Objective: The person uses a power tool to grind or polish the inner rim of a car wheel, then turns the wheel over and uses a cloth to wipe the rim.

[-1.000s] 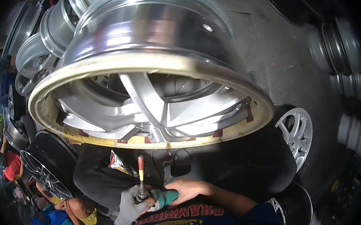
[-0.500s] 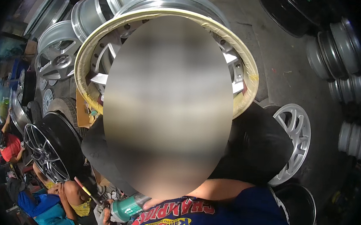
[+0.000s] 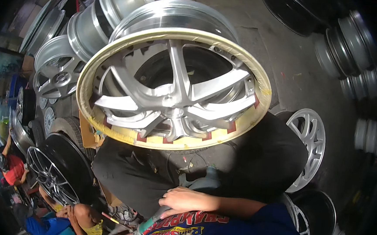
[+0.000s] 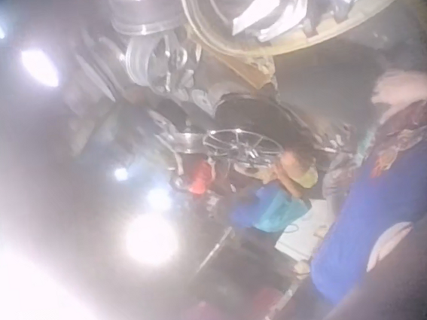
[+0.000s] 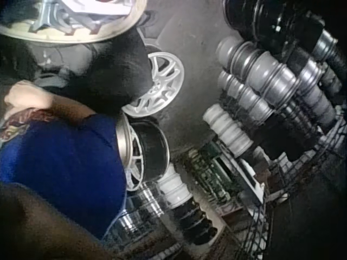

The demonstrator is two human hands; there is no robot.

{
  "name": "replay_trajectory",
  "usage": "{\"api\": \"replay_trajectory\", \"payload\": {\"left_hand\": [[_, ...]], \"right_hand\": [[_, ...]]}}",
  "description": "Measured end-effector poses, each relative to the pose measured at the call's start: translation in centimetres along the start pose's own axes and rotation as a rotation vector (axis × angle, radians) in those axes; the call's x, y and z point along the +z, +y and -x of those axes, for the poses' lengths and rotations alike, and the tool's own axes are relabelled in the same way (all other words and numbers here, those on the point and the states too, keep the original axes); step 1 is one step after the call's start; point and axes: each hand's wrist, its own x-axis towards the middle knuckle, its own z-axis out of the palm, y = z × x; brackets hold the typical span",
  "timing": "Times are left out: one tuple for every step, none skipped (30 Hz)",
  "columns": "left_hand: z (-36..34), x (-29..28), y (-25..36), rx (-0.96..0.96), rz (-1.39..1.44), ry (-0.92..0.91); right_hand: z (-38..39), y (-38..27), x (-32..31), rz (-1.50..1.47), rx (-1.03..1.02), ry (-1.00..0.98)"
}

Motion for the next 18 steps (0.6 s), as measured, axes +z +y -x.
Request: {"api": "replay_trajectory", "payload": {"left_hand": [[-2.1,-1.1,0.3,0.042,-0.026,0.028],[-4.2,-2.8,0.4,0.118,-0.074,0.056],[-6.6,-4.4,0.8,0.239,-0.155,0.079],[-9.2,-7.4,-0.4,0.444,-0.289,0.115],[-11.5,-9.5,0.3,0.732,-0.424,0.146],[-13.8,-10.8,2.0,0.983,-0.458,0.163],[-12.8,-3.0,11.5,0.731,-0.045,0.002],[-8.8,1.8,20.9,0.463,0.388,-0.017],[-8.9,2.4,24.0,0.752,0.262,-0.129],[-7.9,5.7,28.4,0.969,0.200,-0.441],[-7.4,9.1,30.9,0.973,0.205,-0.439],[-7.5,13.3,32.4,0.838,0.360,-0.499],[-7.1,16.3,33.9,0.798,0.498,-0.615],[-6.6,19.1,35.2,0.748,0.633,-0.724],[-7.8,20.2,35.8,0.675,0.725,-0.915],[-8.4,20.9,36.9,0.580,0.810,-1.095],[-8.9,21.6,37.8,0.466,0.875,-1.254],[-8.4,21.7,36.9,0.807,0.557,-0.849]], "right_hand": [[0.2,0.3,-0.3,-0.007,0.008,0.008],[0.5,0.3,-0.6,-0.001,-0.015,0.192],[1.1,0.3,-1.0,0.007,-0.037,0.376],[1.6,-0.1,-2.5,0.051,-0.089,0.535],[3.0,-0.9,-5.3,0.157,-0.149,0.732],[5.0,-0.7,-8.1,0.286,-0.145,0.931],[8.0,-0.9,-10.7,0.448,0.071,1.259],[10.3,-1.7,-13.7,0.519,0.277,1.543],[11.8,-0.3,-16.1,0.439,0.391,1.781],[13.4,1.1,-18.4,0.335,0.510,2.009],[15.5,4.0,-19.6,0.060,0.412,1.936],[16.4,6.0,-20.0,-0.195,0.314,1.846],[16.1,7.3,-19.9,-0.187,0.310,1.855],[15.6,8.5,-19.7,-0.280,0.432,1.873],[15.2,9.3,-19.3,-0.378,0.568,1.886],[14.7,9.6,-19.2,-0.380,0.568,1.886],[14.2,9.7,-19.0,-0.208,0.667,1.936],[14.0,10.1,-18.7,-0.123,0.708,1.948]]}}
